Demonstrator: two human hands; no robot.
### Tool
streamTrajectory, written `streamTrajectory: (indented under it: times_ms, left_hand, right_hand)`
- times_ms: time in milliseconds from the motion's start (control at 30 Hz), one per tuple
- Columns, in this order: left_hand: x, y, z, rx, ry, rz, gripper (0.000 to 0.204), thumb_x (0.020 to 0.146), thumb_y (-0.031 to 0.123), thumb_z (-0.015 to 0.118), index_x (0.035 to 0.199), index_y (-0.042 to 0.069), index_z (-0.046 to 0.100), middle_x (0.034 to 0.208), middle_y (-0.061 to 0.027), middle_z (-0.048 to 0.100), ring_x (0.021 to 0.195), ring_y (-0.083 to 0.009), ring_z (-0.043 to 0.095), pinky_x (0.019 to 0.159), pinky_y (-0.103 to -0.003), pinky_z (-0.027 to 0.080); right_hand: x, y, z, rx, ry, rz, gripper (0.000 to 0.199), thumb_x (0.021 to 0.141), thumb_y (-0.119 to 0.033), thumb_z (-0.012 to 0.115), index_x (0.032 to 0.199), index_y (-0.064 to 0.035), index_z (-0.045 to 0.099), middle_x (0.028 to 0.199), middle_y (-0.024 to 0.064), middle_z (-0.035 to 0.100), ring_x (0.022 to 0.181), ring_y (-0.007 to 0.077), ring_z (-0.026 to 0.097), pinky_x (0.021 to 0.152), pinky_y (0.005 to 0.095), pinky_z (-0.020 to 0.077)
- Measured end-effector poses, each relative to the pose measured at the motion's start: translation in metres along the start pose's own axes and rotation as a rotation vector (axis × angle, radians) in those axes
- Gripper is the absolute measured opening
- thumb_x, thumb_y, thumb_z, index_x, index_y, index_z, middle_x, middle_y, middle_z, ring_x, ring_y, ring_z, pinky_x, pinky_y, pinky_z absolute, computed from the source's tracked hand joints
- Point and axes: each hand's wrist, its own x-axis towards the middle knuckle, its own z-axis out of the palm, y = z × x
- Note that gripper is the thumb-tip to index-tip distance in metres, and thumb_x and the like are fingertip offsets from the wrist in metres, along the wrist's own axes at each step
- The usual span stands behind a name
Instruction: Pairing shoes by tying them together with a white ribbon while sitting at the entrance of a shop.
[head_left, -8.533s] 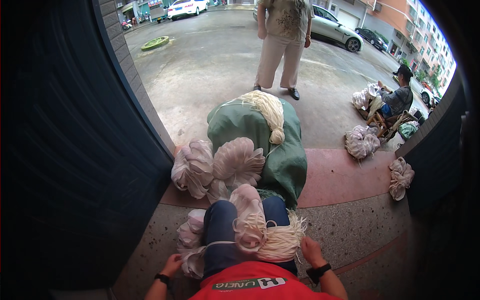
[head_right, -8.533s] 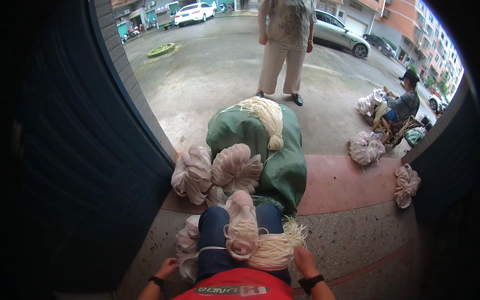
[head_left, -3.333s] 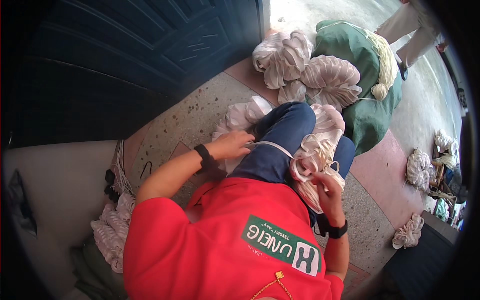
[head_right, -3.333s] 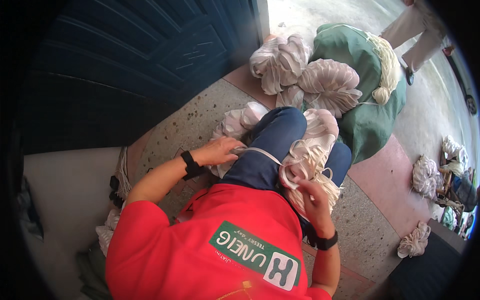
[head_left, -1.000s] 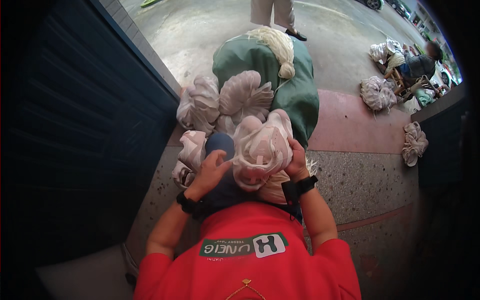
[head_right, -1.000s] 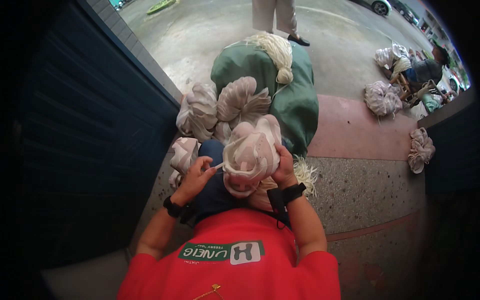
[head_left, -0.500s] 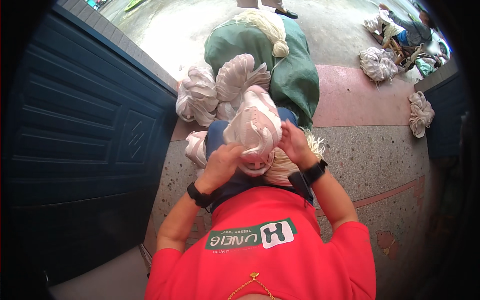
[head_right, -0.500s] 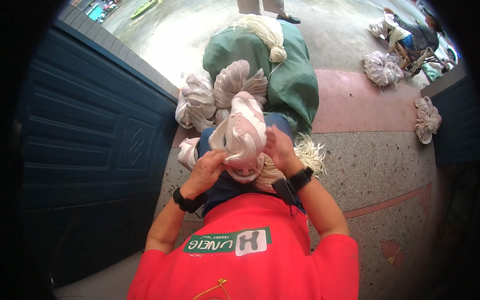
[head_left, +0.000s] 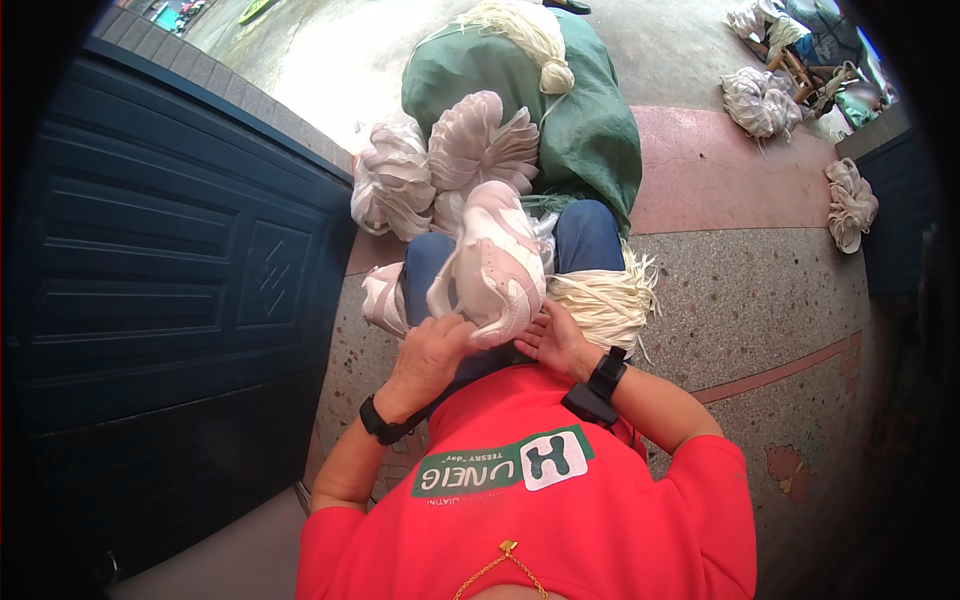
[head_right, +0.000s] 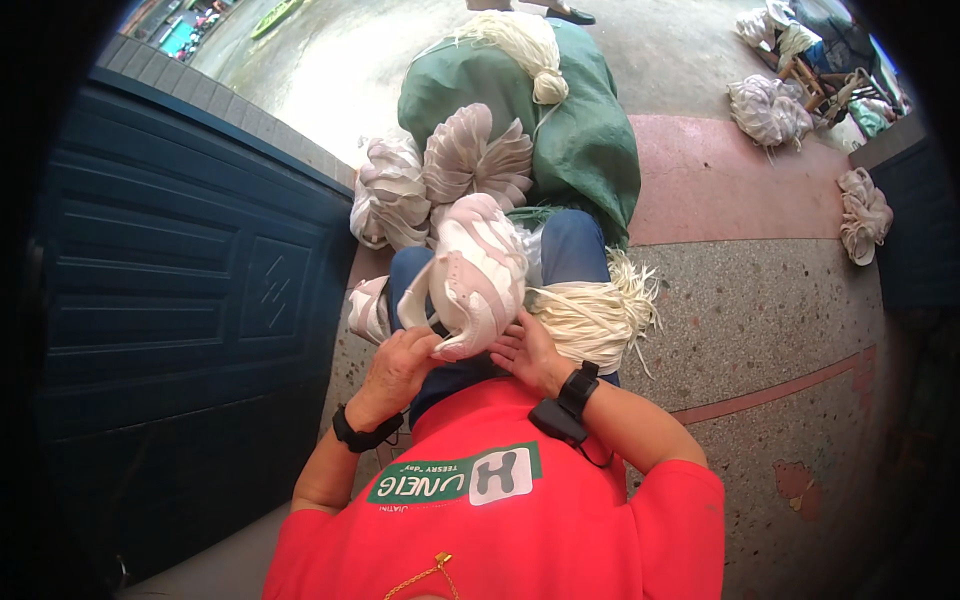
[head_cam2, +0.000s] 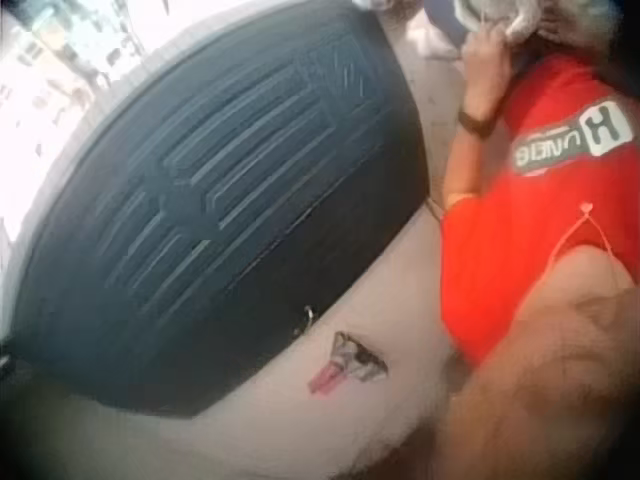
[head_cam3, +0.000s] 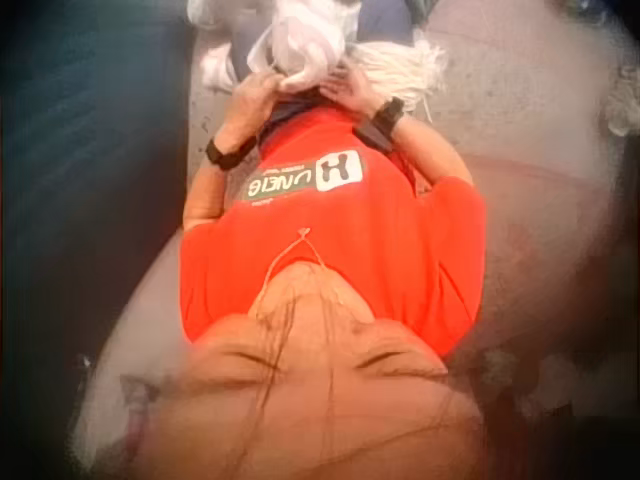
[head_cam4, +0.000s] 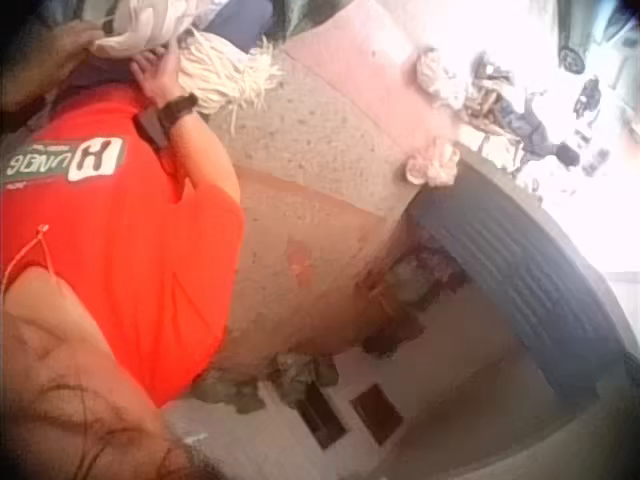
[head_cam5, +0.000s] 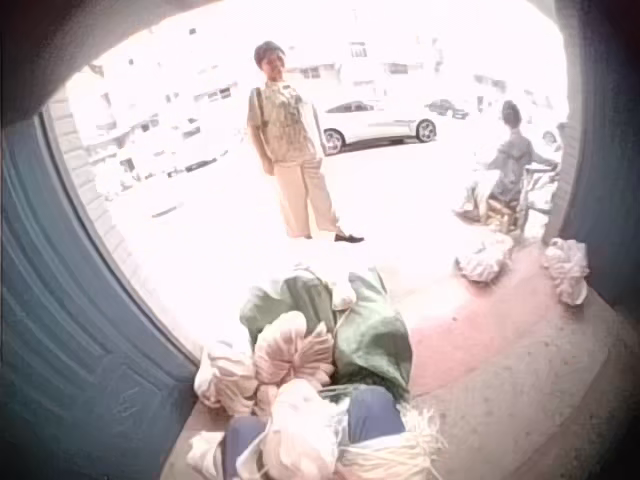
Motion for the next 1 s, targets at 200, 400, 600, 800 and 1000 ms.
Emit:
streamTrajectory:
  times_ms: [200,400,600,800,1000]
  left_hand:
    - [0.02,0.0,0.034,0.162,-0.051,-0.029,0.024,0.09,0.017,0.07,0.114,0.015,0.066,0.101,-0.0061,0.063,0.085,-0.0297,0.061,0.069,-0.042,0.05]
    - [0.032,0.008,0.052,0.247,-0.003,-0.071,0.026,0.092,0.022,0.065,0.118,0.02,0.065,0.101,-0.0046,0.061,0.083,-0.0272,0.062,0.066,-0.041,0.05]
    - [0.031,0.008,0.066,0.254,-0.019,-0.072,0.031,0.091,0.02,0.064,0.121,0.019,0.066,0.104,-0.0048,0.061,0.083,-0.0257,0.063,0.066,-0.04,0.051]
    - [0.018,-0.002,0.064,-0.081,0.248,-0.068,0.027,0.093,0.016,0.067,0.118,0.006,0.066,0.1,-0.0116,0.062,0.088,-0.0314,0.065,0.074,-0.043,0.054]
    - [0.025,-0.039,0.06,-0.292,0.207,-0.531,0.038,0.092,0.032,0.072,0.11,-0.001,0.064,0.094,-0.0245,0.07,0.088,-0.0444,0.069,0.075,-0.051,0.054]
  right_hand:
    - [-0.001,-0.02,0.0,-0.037,-0.114,0.003,0.058,0.106,-0.06,0.044,0.135,-0.0112,0.057,0.135,0.0078,0.061,0.121,0.0251,0.056,0.104,0.0459,0.0437]
    - [-0.022,-0.046,-0.007,-0.401,-0.112,-0.248,0.04,0.106,-0.044,0.052,0.128,-0.012,0.063,0.124,0.0069,0.065,0.113,0.0202,0.059,0.096,0.038,0.0486]
    - [-0.053,-0.077,0.049,-1.354,0.172,-1.164,0.047,0.098,-0.022,0.067,0.134,0.0057,0.055,0.131,0.0247,0.062,0.121,0.0348,0.061,0.102,0.0427,0.0508]
    - [-0.017,-0.054,0.048,-1.755,0.245,-1.363,0.046,0.1,-0.017,0.062,0.138,0.0059,0.052,0.135,0.0299,0.059,0.125,0.0447,0.058,0.105,0.0466,0.0492]
    - [-0.017,-0.04,0.043,-1.737,0.216,-1.313,0.048,0.096,-0.017,0.066,0.137,0.0051,0.053,0.133,0.0309,0.059,0.12,0.0453,0.061,0.102,0.0476,0.0514]
